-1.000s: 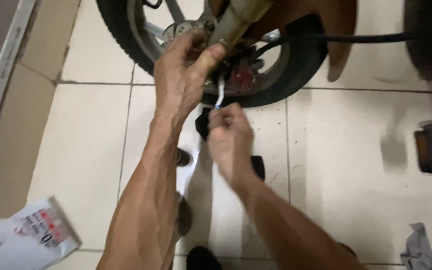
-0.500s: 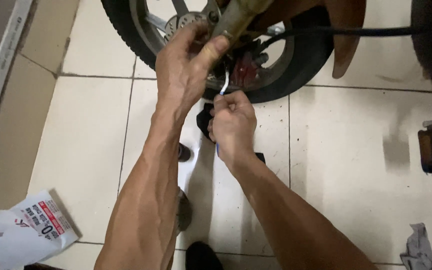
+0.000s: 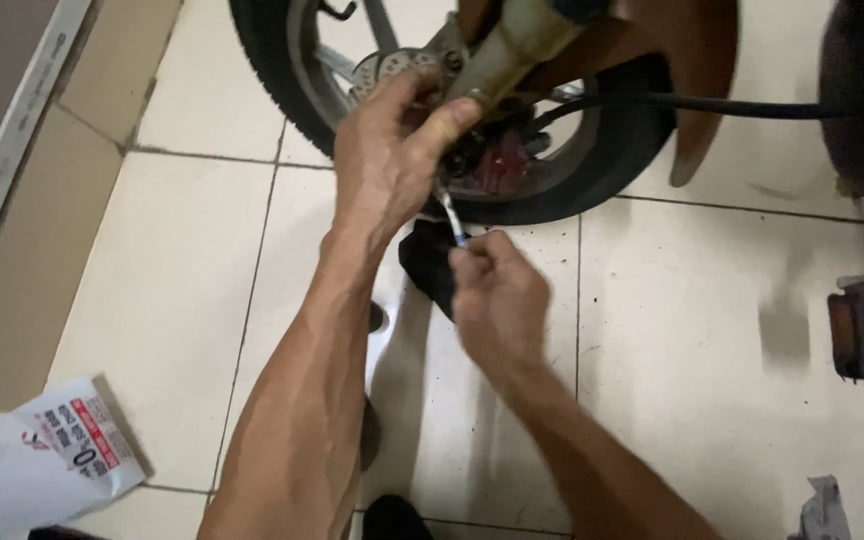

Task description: The person cleans the front wheel and brake disc of a motorcycle using a black cloth and a toothbrush. They wipe the brake caliper and disc with the cloth, then use the toothbrush to scrub the brake assembly and surrounding areas.

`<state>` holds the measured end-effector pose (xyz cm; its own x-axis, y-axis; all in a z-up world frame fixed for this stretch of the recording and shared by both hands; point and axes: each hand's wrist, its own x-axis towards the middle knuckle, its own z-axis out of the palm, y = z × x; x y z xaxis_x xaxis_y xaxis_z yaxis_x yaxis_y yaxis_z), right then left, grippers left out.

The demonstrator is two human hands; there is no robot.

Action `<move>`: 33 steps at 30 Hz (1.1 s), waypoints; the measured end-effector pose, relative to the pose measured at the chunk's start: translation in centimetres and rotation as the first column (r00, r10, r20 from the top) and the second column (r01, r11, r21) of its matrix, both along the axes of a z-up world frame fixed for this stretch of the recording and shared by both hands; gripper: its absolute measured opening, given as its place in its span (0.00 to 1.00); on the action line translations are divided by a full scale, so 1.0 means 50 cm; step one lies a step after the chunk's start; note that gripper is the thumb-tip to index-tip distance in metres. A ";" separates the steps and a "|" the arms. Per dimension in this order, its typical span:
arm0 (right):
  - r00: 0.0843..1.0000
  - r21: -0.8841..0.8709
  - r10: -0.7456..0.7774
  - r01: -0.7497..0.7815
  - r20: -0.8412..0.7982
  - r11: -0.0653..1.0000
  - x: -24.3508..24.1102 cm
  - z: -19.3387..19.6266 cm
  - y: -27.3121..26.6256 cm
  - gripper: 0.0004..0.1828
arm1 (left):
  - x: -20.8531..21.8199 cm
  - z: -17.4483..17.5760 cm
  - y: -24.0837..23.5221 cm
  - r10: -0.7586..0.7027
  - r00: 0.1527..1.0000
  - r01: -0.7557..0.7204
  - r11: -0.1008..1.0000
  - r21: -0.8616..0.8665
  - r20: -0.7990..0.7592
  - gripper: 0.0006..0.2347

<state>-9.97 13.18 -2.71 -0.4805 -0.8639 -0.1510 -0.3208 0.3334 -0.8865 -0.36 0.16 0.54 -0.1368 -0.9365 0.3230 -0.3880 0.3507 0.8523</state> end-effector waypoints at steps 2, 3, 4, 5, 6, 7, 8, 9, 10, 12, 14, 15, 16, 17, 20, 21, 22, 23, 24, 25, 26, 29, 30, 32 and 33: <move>0.964 -0.188 0.103 -0.152 -0.244 0.970 -0.038 -0.033 0.003 0.05 | 0.004 -0.007 -0.001 0.022 0.999 -0.021 0.999 -0.029 0.028 0.22; 0.814 -0.173 0.098 -0.237 -0.572 0.956 -0.061 -0.036 -0.002 0.05 | 0.005 -0.007 0.001 0.019 1.000 -0.019 1.000 -0.008 0.020 0.24; 0.559 -0.131 0.070 -0.313 -0.826 0.941 -0.086 -0.037 -0.007 0.07 | 0.004 -0.006 0.002 0.013 1.000 -0.013 1.000 0.010 0.010 0.25; 0.555 -0.130 0.074 -0.319 -0.828 0.939 -0.102 -0.021 -0.017 0.07 | 0.004 -0.007 0.002 0.020 1.000 -0.020 1.000 0.010 0.006 0.25; 0.435 -0.040 0.113 -0.326 -0.893 0.944 -0.117 -0.005 -0.027 0.09 | 0.003 -0.008 0.001 0.021 1.000 -0.021 1.000 0.004 0.003 0.24; 0.308 0.050 0.154 -0.321 -0.939 0.946 -0.133 0.010 -0.036 0.10 | 0.003 -0.009 0.001 0.023 1.000 -0.023 1.000 -0.002 0.000 0.23; 0.307 0.051 0.156 -0.325 -0.939 0.944 -0.142 0.022 -0.046 0.10 | 0.003 -0.010 0.002 0.028 1.000 -0.028 1.000 -0.001 0.000 0.23; 0.239 0.070 0.168 -0.370 -0.957 0.927 -0.152 0.034 -0.056 0.09 | 0.003 -0.010 0.002 0.039 0.999 -0.039 0.999 0.014 0.001 0.24; 0.171 0.092 0.175 -0.410 -0.970 0.907 -0.163 0.045 -0.068 0.08 | 0.001 -0.010 0.000 0.047 0.999 -0.048 0.998 0.029 0.003 0.25; 0.139 0.179 0.260 -0.429 -0.956 0.885 -0.159 0.096 -0.082 0.07 | 0.001 -0.007 0.000 0.048 0.999 -0.049 0.998 0.044 0.010 0.24; 0.105 0.263 0.341 -0.445 -0.934 0.856 -0.159 0.119 -0.093 0.08 | 0.002 -0.008 -0.001 0.050 0.999 -0.051 0.997 0.058 0.017 0.24; 0.101 0.246 0.323 -0.453 -0.941 0.857 -0.161 0.116 -0.097 0.09 | 0.003 -0.010 -0.003 0.049 0.998 -0.051 0.998 0.042 0.027 0.24; 0.095 0.229 0.304 -0.458 -0.948 0.859 -0.165 0.114 -0.100 0.10 | 0.001 -0.013 -0.004 0.047 0.998 -0.047 0.999 0.026 0.036 0.25; 0.094 0.230 0.304 -0.459 -0.948 0.858 -0.167 0.108 -0.106 0.10 | 0.000 -0.013 -0.004 0.048 0.998 -0.049 0.998 0.026 0.035 0.25; 0.022 0.269 0.316 -0.471 -0.948 0.840 -0.169 0.092 -0.123 0.08 | 0.000 -0.011 -0.004 0.052 0.998 -0.053 0.998 0.040 0.037 0.26; -0.007 0.285 0.323 -0.489 -0.946 0.824 -0.172 0.089 -0.127 0.10 | 0.001 -0.009 -0.004 0.049 0.998 -0.050 0.998 0.039 0.035 0.26; -0.038 0.299 0.324 -0.504 -0.945 0.811 -0.174 0.087 -0.130 0.11 | 0.001 -0.007 -0.004 0.043 0.999 -0.044 0.998 0.033 0.031 0.26; -0.042 0.298 0.321 -0.503 -0.946 0.812 -0.176 0.093 -0.128 0.11 | -0.004 -0.007 -0.003 0.044 0.999 -0.045 0.999 0.030 0.027 0.26; -0.033 0.307 0.337 -0.501 -0.941 0.809 -0.173 0.096 -0.126 0.11 | -0.003 -0.007 -0.002 0.053 0.998 -0.054 0.998 0.034 0.024 0.24; -0.024 0.317 0.352 -0.499 -0.936 0.807 -0.169 0.099 -0.125 0.11 | -0.002 -0.007 0.000 0.062 0.998 -0.063 0.997 0.037 0.021 0.23; -0.023 0.317 0.354 -0.502 -0.935 0.805 -0.164 0.081 -0.117 0.11 | 0.003 -0.009 -0.001 0.065 0.998 -0.066 0.997 0.039 0.024 0.23; 0.006 0.250 0.308 -0.572 -0.951 0.781 -0.178 0.048 -0.098 0.07 | -0.007 -0.006 -0.004 0.039 0.999 -0.040 0.999 0.012 0.027 0.24; 0.120 0.187 0.312 -0.586 -0.942 0.788 -0.181 0.042 -0.095 0.02 | -0.005 -0.003 -0.001 0.043 0.999 -0.044 0.998 0.040 0.015 0.23; 0.232 0.124 0.319 -0.597 -0.919 0.792 -0.181 0.033 -0.077 0.05 | 0.001 -0.004 0.002 0.052 0.999 -0.053 0.996 0.072 0.005 0.22; 0.211 0.128 0.314 -0.608 -0.926 0.783 -0.179 0.031 -0.061 0.06 | 0.003 -0.007 0.002 0.048 0.999 -0.050 0.996 0.068 0.017 0.26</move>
